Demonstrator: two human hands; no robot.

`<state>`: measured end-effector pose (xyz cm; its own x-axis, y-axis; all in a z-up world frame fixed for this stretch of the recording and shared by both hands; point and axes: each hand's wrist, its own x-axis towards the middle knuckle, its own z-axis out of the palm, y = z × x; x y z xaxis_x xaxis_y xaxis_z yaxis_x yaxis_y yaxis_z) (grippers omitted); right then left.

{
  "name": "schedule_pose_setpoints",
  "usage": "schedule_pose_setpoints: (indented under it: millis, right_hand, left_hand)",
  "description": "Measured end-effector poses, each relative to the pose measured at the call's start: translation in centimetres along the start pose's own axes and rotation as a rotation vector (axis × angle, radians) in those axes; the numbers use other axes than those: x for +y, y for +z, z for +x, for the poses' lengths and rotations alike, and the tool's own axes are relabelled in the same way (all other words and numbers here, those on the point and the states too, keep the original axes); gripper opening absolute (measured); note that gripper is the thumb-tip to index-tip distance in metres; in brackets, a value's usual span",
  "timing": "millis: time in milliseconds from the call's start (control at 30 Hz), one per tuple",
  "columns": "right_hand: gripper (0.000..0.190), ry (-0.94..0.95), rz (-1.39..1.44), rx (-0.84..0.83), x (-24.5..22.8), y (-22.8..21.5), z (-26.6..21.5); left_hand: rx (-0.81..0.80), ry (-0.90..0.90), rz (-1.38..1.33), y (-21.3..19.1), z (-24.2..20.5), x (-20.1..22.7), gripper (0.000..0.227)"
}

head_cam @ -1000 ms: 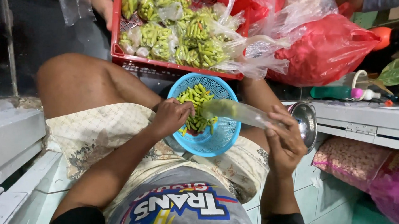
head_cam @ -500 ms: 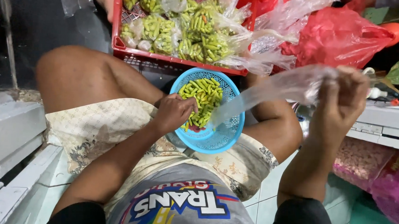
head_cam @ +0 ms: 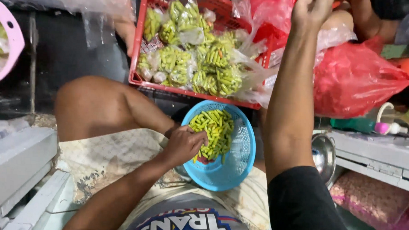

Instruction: The person is packaging green peppers into small plastic bags by hand and placing them into a red crate and a blue basket.

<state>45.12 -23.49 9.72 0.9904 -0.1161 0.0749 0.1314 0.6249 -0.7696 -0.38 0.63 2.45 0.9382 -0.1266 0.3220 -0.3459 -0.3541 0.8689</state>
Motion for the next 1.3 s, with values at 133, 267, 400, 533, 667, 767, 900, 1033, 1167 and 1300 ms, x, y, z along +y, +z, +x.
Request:
schedule_pose_setpoints:
  millis: [133, 267, 400, 533, 667, 767, 900, 1033, 1167, 1300]
  right_hand:
    - [0.047, 0.139, -0.260, 0.121, 5.3, -2.1, 3.0]
    - [0.066, -0.228, -1.334, -0.264, 4.8, -3.2, -1.4]
    - [0.040, -0.434, -1.453, -0.571, 1.9, 6.2, -15.3]
    - [0.045, -0.010, -1.676, -1.076, 2.1, 4.7, -22.0]
    - [0.076, -0.012, -2.092, -1.134, 2.6, 2.2, -24.8]
    - [0.082, 0.122, -1.985, -1.047, 0.5, 1.0, -24.5]
    - [0.073, 0.040, -1.582, -0.841, -6.7, 6.0, -27.9]
    - [0.038, -0.105, -1.306, -0.667, -12.0, 7.0, -31.3]
    - [0.030, -0.083, -1.062, -0.638, -14.3, 7.2, -35.1]
    - [0.012, -0.114, -1.037, -0.578, -15.6, 7.6, -38.6]
  left_hand:
    - [-0.068, -0.049, -0.076, -0.5, 0.6, -0.1, 0.013]
    - [-0.052, -0.065, -0.067, -0.1, 1.0, -0.3, 0.014]
    - [-0.054, -0.068, -0.059, 0.0, 0.8, -0.1, 0.016]
    - [-0.088, -0.082, -0.057, 1.1, 0.0, -1.2, 0.017]
    - [-0.100, -0.092, -0.090, 0.8, -0.2, -0.8, 0.022]
    - [-0.096, -0.078, -0.021, 0.6, -0.3, -0.7, 0.023]
    - [-0.093, -0.063, 0.030, 1.3, -0.8, -1.3, 0.020]
    - [-0.125, -0.062, 0.012, 1.8, -1.0, -1.7, 0.022]
    - [-0.137, -0.091, 0.017, 2.0, -1.1, -1.9, 0.023]
    - [-0.141, -0.100, 0.012, 2.0, -1.4, -1.8, 0.026]
